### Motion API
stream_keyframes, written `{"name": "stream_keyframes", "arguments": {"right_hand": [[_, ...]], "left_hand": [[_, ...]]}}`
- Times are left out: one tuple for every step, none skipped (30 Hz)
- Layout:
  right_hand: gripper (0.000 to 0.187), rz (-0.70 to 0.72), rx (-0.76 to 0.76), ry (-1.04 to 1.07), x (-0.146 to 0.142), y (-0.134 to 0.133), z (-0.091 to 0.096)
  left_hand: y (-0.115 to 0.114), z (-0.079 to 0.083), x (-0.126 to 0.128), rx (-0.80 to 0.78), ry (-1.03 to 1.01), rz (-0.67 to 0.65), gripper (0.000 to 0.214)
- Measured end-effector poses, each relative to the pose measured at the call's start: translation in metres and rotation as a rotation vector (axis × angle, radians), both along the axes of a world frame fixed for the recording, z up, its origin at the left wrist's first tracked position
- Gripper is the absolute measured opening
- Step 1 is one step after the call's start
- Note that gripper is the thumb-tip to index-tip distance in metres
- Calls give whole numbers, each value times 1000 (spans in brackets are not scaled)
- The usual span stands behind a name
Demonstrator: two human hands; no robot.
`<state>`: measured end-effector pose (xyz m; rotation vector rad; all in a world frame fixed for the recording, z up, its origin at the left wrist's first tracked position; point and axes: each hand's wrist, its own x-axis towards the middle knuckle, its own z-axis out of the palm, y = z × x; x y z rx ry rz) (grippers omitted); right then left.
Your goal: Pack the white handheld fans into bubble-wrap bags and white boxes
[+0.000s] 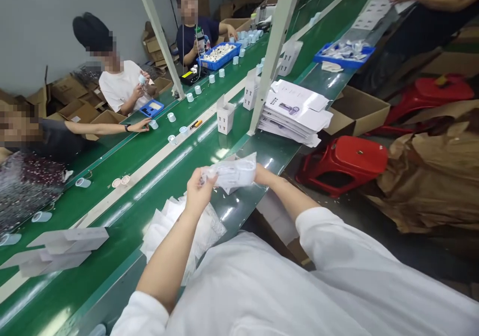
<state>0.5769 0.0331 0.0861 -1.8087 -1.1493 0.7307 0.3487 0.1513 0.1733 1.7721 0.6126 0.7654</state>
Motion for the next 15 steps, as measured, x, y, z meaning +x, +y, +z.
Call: {"name": "stream_keyframes", "arguments": {"right_hand": [[24, -7, -10, -2, 1, 0, -5], [27, -15, -17, -7, 1, 0, -8], [31, -15, -23, -14, -1, -1, -9], [34, -5, -26, -23, -2, -3, -9], [36, 11, -26, -36, -3, -4, -7], [37, 30, -19, -52, -4, -4, -5], [37, 57, -4, -69, -6, -4, -2], [36, 99, 17, -79, -7, -3, 1], [34, 149, 44, -75, -8, -2, 3], [33, 192, 75, -58, -8, 0, 4], [32, 208, 102, -33, -9, 1, 5], [32, 195, 118, 3, -8, 1, 4], [32, 160, 123, 57, -7, 0, 1], [35, 120, 122, 133, -6, -3, -2], [41, 89, 120, 225, -6, -6, -8]], "left_hand": [[5, -3, 13, 92, 6, -9, 14], [8, -7, 22, 206, 29, -19, 11], [10, -9, 28, 328, 76, -31, 11], [10, -11, 32, 446, 145, -45, 14], [7, -11, 35, 550, 233, -64, 17], [3, -9, 37, 638, 332, -94, 20], [-2, -7, 41, 711, 430, -135, 23], [-9, -5, 46, 769, 520, -182, 25], [-15, -4, 52, 811, 605, -223, 26], [-21, -4, 60, 832, 687, -259, 28], [-26, -6, 67, 835, 768, -286, 30], [-29, -9, 72, 827, 839, -305, 30], [-32, -14, 75, 818, 887, -314, 31], [-33, -21, 76, 818, 903, -314, 32], [-34, -28, 74, 827, 887, -307, 34]]}}
